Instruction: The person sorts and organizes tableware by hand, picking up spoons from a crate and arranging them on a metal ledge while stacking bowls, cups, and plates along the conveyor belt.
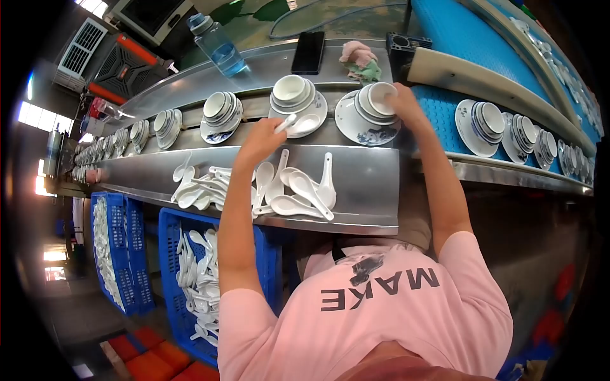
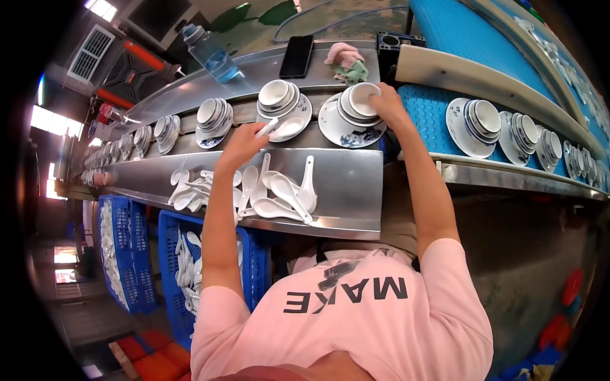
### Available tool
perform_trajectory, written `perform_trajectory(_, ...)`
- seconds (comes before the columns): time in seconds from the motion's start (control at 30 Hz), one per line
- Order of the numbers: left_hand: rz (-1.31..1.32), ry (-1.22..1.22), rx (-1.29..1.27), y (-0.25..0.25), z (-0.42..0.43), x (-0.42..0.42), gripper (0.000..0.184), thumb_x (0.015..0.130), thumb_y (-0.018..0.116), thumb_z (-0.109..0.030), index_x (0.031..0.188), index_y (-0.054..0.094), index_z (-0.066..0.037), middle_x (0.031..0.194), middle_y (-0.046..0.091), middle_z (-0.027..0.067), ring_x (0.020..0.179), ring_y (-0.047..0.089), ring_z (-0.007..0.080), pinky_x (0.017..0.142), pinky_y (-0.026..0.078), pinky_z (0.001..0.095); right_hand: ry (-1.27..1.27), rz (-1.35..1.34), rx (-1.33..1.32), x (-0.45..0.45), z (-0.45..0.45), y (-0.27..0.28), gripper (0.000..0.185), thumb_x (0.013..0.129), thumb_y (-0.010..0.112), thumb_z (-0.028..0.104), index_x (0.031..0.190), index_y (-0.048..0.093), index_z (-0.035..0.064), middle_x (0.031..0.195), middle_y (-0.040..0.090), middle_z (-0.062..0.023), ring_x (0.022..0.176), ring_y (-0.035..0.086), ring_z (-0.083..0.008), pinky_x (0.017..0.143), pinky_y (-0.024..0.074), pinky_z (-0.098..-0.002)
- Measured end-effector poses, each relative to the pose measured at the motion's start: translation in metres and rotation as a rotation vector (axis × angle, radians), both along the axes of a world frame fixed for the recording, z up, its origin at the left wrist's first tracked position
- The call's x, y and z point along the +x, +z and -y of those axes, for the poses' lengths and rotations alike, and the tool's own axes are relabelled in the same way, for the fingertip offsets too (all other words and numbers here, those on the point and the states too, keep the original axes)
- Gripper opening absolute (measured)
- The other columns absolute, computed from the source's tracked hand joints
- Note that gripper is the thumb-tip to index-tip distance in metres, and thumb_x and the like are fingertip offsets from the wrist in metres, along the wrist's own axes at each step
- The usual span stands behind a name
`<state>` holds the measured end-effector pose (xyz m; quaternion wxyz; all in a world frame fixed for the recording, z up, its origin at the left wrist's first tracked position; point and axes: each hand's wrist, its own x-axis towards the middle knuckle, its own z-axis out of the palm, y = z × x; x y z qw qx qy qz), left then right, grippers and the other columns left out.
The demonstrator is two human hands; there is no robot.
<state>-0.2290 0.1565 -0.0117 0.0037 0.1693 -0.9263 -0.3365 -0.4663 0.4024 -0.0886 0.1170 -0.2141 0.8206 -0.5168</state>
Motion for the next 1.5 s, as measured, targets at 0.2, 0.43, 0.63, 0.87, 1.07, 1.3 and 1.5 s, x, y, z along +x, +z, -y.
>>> perform_trajectory(0.2, -0.08, 0.291, -0.169, -0.009, 0.032, 0.015, 0.022, 0.077, 0.048, -0.017, 0.088, 0.058, 0.0, 0.067, 0.058, 0.0181, 0.061, 0.058, 0.0331, 0.057, 0.044, 0.0391, 0.115, -0.245, 0.036, -0.001, -0.055, 0.056, 0.029, 0.085, 0.052, 0.018, 0.107, 0.057, -0.0012, 0.099, 0.061, -0.0104, 0.091, 0.055, -0.015, 0.08, 0.0428, -0.0264)
perform_trajectory(0.43, -0.571, 0.559, 0.597, -0.002, 0.049, 0.038, 0.03, 0.089, 0.048, -0.03, 0.092, 0.057, -0.001, 0.07, 0.057, 0.0041, 0.057, 0.058, 0.0119, 0.051, 0.047, 0.0232, -0.183, -0.457, 0.517, -0.056, -0.168, 0.088, 0.037, 0.07, 0.043, -0.003, 0.105, 0.056, -0.001, 0.11, 0.055, -0.0198, 0.104, 0.051, -0.0329, 0.091, 0.038, -0.0355)
perform_trajectory(0.63, -0.653, 0.585, 0.327, 0.008, 0.034, 0.041, 0.032, 0.087, 0.049, -0.028, 0.072, 0.06, -0.002, 0.059, 0.053, 0.0033, 0.054, 0.049, 0.0099, 0.052, 0.04, 0.0255, -0.007, -0.497, 0.544, -0.07, -0.172, 0.075, 0.023, 0.075, 0.047, 0.0, 0.093, 0.061, -0.0017, 0.091, 0.061, -0.0196, 0.087, 0.059, -0.0305, 0.079, 0.0439, -0.0336)
perform_trajectory(0.87, -0.501, 0.732, 0.555, 0.005, 0.042, 0.042, 0.023, 0.084, 0.055, -0.025, 0.077, 0.059, -0.003, 0.06, 0.053, 0.0015, 0.05, 0.048, 0.0089, 0.046, 0.039, 0.0255, 0.294, -0.051, 0.366, -0.071, -0.176, 0.077, 0.033, 0.065, 0.058, 0.007, 0.098, 0.06, 0.0008, 0.084, 0.058, -0.0027, 0.081, 0.052, -0.0128, 0.075, 0.0421, -0.0279)
perform_trajectory(1.07, -0.393, 0.629, 0.782, 0.001, 0.024, 0.026, 0.021, 0.085, 0.053, -0.025, 0.08, 0.057, -0.004, 0.06, 0.055, 0.0033, 0.047, 0.049, 0.0099, 0.044, 0.04, 0.0245, 0.098, 0.064, -0.093, -0.037, -0.143, 0.044, 0.04, 0.067, 0.058, 0.006, 0.107, 0.057, 0.0025, 0.093, 0.057, -0.0015, 0.085, 0.052, -0.0117, 0.078, 0.0411, -0.0251)
perform_trajectory(1.3, -0.287, 0.47, 0.847, -0.019, 0.006, 0.002, 0.023, 0.084, 0.052, -0.023, 0.078, 0.058, -0.002, 0.064, 0.059, 0.0075, 0.048, 0.052, 0.0119, 0.043, 0.041, 0.0254, 0.106, 0.093, -0.132, 0.0, -0.078, 0.054, 0.038, 0.064, 0.055, 0.006, 0.102, 0.058, 0.0019, 0.089, 0.059, -0.0053, 0.083, 0.054, -0.0149, 0.077, 0.0427, -0.0274)
perform_trajectory(1.5, -0.269, 0.447, 0.986, -0.035, -0.002, -0.011, 0.023, 0.084, 0.051, -0.021, 0.081, 0.058, 0.001, 0.066, 0.06, 0.0104, 0.051, 0.057, 0.0154, 0.045, 0.047, 0.0268, 0.088, 0.069, -0.069, 0.005, -0.064, 0.038, 0.037, 0.066, 0.054, 0.005, 0.102, 0.059, 0.0028, 0.093, 0.061, -0.0042, 0.083, 0.057, -0.0149, 0.077, 0.0439, -0.0284)
